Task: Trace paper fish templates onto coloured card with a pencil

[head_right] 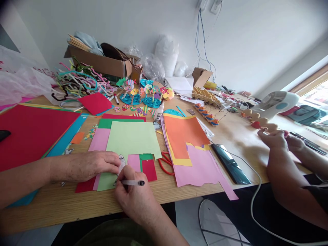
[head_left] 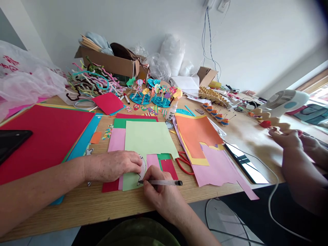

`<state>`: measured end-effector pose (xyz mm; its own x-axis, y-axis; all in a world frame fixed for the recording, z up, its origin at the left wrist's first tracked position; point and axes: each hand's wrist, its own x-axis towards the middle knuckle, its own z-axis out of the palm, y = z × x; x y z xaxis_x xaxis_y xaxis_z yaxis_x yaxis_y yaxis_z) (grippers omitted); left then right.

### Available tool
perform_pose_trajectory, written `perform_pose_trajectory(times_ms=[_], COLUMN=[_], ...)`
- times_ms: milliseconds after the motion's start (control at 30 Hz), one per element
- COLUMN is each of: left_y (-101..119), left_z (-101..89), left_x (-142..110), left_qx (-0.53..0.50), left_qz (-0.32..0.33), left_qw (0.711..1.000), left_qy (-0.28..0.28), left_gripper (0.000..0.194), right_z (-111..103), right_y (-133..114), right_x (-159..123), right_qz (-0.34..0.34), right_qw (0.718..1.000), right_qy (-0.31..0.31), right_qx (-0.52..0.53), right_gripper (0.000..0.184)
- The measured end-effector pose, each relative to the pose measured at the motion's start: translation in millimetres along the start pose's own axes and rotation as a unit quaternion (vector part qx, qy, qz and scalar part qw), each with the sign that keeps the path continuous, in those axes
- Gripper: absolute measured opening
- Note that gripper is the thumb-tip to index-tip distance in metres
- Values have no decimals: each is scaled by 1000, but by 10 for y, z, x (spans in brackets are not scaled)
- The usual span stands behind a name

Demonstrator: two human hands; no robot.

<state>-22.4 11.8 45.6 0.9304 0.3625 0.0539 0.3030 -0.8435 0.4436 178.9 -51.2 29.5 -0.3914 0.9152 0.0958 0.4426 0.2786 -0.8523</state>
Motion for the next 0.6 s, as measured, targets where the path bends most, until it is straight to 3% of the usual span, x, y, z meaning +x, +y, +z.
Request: perform_pose_trajectory(times_ms=[600], left_y=[15], left_z=[37], left_x=[7], left_qx=[-8], left_qz=[-3], left_qw=[1000], left_qy=[4], left_gripper=[39], right_z=[1], right_y=[-16], right_x=[-43], right_qz=[-22], right_qw=[1000], right_qy=[-6], right_qx=[-20], right_gripper=[8])
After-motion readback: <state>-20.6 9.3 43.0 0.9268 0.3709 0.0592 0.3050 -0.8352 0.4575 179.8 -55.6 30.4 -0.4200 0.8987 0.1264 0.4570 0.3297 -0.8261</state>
